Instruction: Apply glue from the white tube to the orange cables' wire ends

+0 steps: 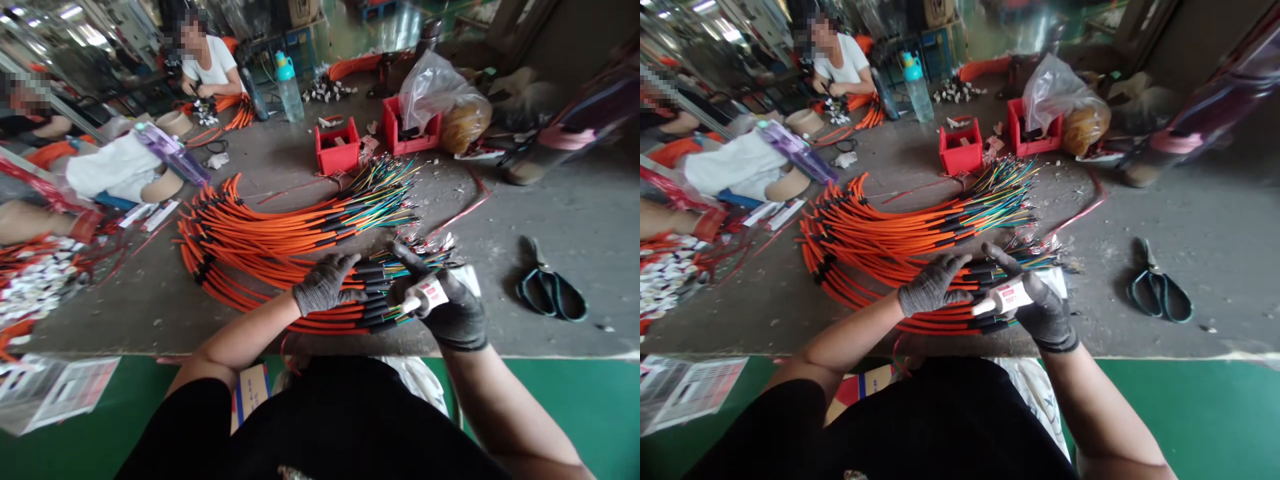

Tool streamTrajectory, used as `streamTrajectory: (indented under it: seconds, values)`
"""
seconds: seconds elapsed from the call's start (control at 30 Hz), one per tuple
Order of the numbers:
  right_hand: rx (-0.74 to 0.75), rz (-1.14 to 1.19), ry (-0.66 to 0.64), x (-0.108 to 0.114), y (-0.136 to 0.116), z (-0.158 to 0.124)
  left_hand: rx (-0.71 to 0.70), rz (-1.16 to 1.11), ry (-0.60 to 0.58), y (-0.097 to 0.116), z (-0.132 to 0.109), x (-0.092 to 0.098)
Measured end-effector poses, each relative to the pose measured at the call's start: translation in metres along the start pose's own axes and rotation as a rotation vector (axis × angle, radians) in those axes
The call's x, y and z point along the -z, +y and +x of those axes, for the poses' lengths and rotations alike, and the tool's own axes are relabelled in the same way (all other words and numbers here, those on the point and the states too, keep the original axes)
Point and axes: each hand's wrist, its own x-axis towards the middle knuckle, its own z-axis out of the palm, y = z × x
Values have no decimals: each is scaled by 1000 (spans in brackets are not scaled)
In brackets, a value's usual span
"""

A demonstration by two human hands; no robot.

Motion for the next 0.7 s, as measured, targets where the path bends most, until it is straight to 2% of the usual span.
streamTrajectory:
  seconds: [0.07, 0.17, 0.27, 0.37, 0.43, 0.47, 0.53, 0.6, 0.63, 0.7]
  values:
    - [-61, 73, -19, -6, 5, 3, 16, -23, 139, 7, 2, 1]
    - [-144, 173, -61, -21, 16, 5, 23, -140, 392, 32, 16, 13]
    - [-251, 332, -101, -39, 27, 1, -14, -120, 501, 46, 41, 17]
    - [-257, 397, -71, -46, 30, -2, 19, -68, 585, 24, 64, 15]
    - [-196, 370, -14, -46, 27, -2, 159, -87, 721, 1, 67, 14]
    - [-166, 348, 19, -45, 26, -1, 225, -125, 744, -6, 64, 15]
    - [-109, 313, 101, -45, 27, 2, 266, -255, 712, -8, 50, 16]
    - [-67, 261, 189, -49, 35, 5, 159, -334, 430, 7, 27, 14]
    - [-47, 213, 242, -53, 41, 7, 106, -348, 340, 19, 16, 11]
    - [-27, 90, 339, -60, 55, 8, 53, -369, 301, 42, -4, 1]
